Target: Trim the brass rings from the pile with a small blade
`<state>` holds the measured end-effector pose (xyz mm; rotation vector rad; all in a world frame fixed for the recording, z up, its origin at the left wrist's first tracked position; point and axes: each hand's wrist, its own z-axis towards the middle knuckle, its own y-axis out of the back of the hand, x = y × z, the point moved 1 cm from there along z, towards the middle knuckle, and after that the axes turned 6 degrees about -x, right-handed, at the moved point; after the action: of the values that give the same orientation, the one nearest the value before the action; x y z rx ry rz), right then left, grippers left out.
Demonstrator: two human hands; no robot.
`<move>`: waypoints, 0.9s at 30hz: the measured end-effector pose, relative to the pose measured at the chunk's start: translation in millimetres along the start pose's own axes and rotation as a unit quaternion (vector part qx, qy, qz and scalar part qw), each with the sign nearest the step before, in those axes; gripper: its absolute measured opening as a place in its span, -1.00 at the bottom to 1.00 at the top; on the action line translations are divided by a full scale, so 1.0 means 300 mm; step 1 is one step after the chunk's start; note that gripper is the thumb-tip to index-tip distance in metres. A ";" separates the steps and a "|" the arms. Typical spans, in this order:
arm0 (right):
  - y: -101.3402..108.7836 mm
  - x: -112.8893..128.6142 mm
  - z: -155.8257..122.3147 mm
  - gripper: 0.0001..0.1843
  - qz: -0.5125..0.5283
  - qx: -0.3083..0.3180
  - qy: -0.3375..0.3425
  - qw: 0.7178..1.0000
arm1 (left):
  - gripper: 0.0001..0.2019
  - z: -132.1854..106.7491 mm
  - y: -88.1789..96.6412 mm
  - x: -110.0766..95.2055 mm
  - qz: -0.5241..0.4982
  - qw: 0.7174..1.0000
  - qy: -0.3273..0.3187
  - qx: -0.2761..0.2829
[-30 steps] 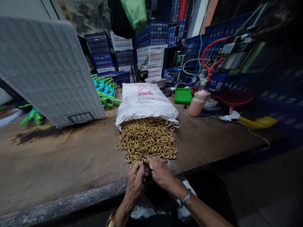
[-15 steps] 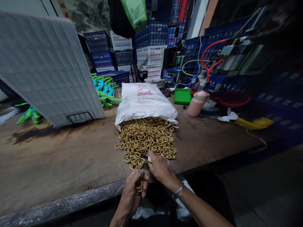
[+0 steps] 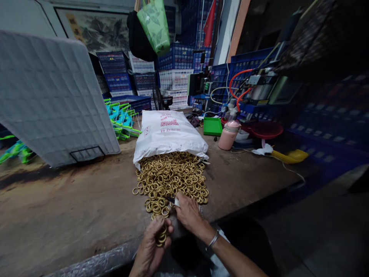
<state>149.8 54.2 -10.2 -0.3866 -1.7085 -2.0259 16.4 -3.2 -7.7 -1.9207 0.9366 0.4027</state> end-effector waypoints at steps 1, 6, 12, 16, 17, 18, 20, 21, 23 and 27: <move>0.008 -0.005 0.007 -0.86 0.025 0.001 -0.008 1.000 | -0.78 0.005 -0.007 -0.002 0.015 1.000 -0.017 0.009; 0.032 -0.016 0.025 -0.90 0.257 0.057 -0.067 0.962 | -0.72 0.040 -0.033 -0.006 0.171 0.976 -0.130 -0.035; 0.023 -0.007 -0.022 -0.90 0.474 0.220 -0.172 0.835 | -0.75 0.065 -0.031 0.008 0.262 0.935 -0.240 0.005; 0.023 0.011 -0.045 -0.88 0.509 0.286 -0.195 0.788 | -0.80 0.056 -0.026 0.011 0.294 0.917 -0.268 0.030; 0.022 0.013 -0.047 -0.88 0.512 0.287 -0.197 0.786 | -0.81 0.053 -0.025 0.008 0.304 0.910 -0.282 0.024; 0.022 0.013 -0.047 -0.87 0.509 0.277 -0.196 0.791 | -0.83 0.051 -0.023 0.004 0.317 0.899 -0.301 0.012; 0.021 0.008 -0.045 -0.81 0.487 0.232 -0.184 0.822 | -0.86 0.047 -0.019 -0.007 0.353 0.868 -0.348 -0.014; 0.022 0.005 -0.044 -0.76 0.470 0.204 -0.169 0.842 | -0.88 0.045 -0.018 -0.012 0.370 0.852 -0.369 -0.026; 0.025 0.001 -0.044 -0.68 0.433 0.152 -0.120 0.880 | -0.90 0.041 -0.020 -0.019 0.393 0.830 -0.395 -0.037; 0.030 0.010 -0.043 -0.69 0.375 0.098 -0.041 0.921 | -0.91 0.023 -0.039 -0.021 0.393 0.834 -0.386 -0.023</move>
<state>152.8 39.8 -3.6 -0.9046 -1.4686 -1.2827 21.8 8.7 -0.5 -1.1107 1.0932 1.5557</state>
